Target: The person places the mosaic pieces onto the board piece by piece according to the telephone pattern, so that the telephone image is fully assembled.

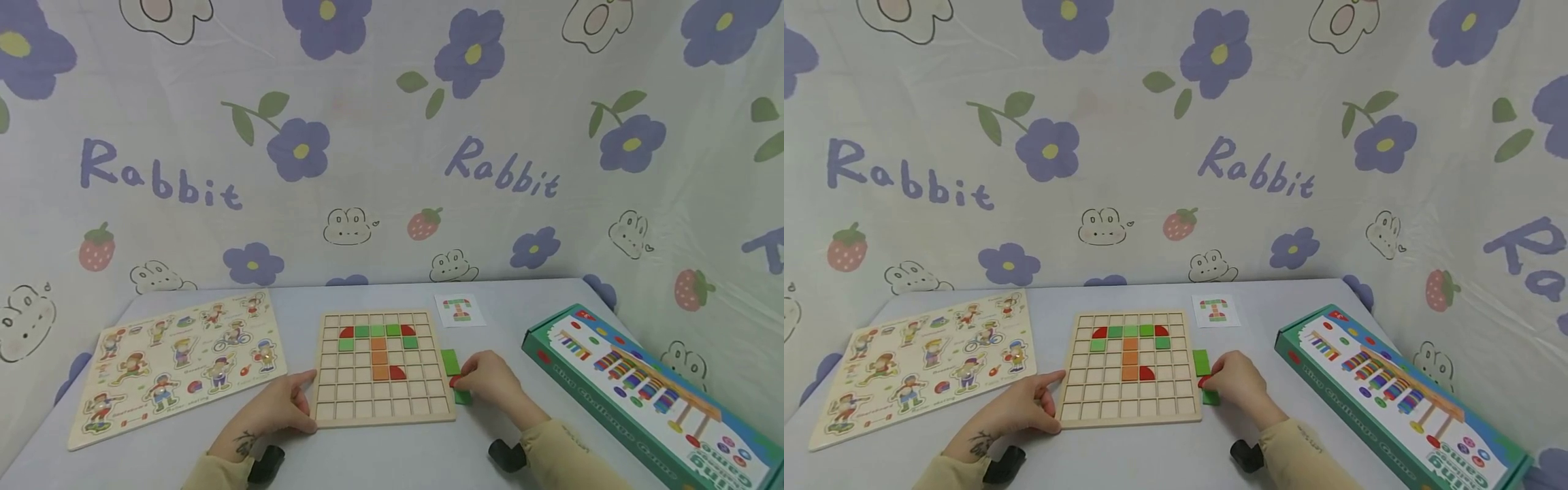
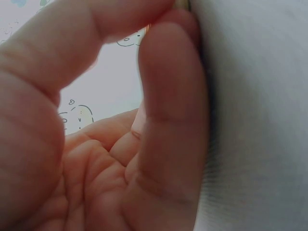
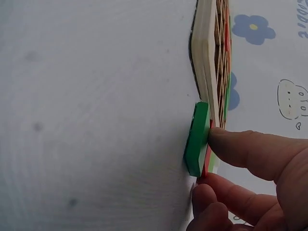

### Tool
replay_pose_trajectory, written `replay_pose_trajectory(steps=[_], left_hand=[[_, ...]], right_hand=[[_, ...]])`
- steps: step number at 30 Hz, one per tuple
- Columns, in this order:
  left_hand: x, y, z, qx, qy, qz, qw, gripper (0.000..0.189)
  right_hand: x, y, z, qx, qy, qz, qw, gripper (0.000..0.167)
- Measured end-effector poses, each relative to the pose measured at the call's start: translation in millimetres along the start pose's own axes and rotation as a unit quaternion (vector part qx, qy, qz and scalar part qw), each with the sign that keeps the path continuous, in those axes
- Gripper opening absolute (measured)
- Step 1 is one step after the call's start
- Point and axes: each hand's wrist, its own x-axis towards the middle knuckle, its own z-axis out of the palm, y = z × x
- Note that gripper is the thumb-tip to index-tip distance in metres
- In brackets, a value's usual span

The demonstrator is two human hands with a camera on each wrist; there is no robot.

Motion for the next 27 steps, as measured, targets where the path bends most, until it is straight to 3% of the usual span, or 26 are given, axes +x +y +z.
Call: replay_pose_trajectory(steps=[7, 17, 22, 27], left_hand=[[-0.1, -0.6, -0.7, 0.002, 0.000, 0.001, 1.0000, 0.094], [-0.2, -0.8, 0.1, 0.003, -0.002, 0.004, 1.0000, 0.094], [0.1, -0.9, -0.5, 0.006, -0.001, 0.004, 1.0000, 0.094], [0.9, -1.1, -0.5, 0.007, -0.001, 0.004, 1.0000, 0.094]], right_hand=[[-1.6, -2, 0, -0.004, 0.006, -0.010, 0.9999, 0.018], [-1.4, -5, -3, 0.046, 0.011, -0.014, 0.9988, 0.015], [2.1, -27, -3, 0.097, 0.015, -0.054, 0.9938, 0.012], [2.3, -61, 11, 0.107, -0.001, -0.110, 0.9881, 0.007]])
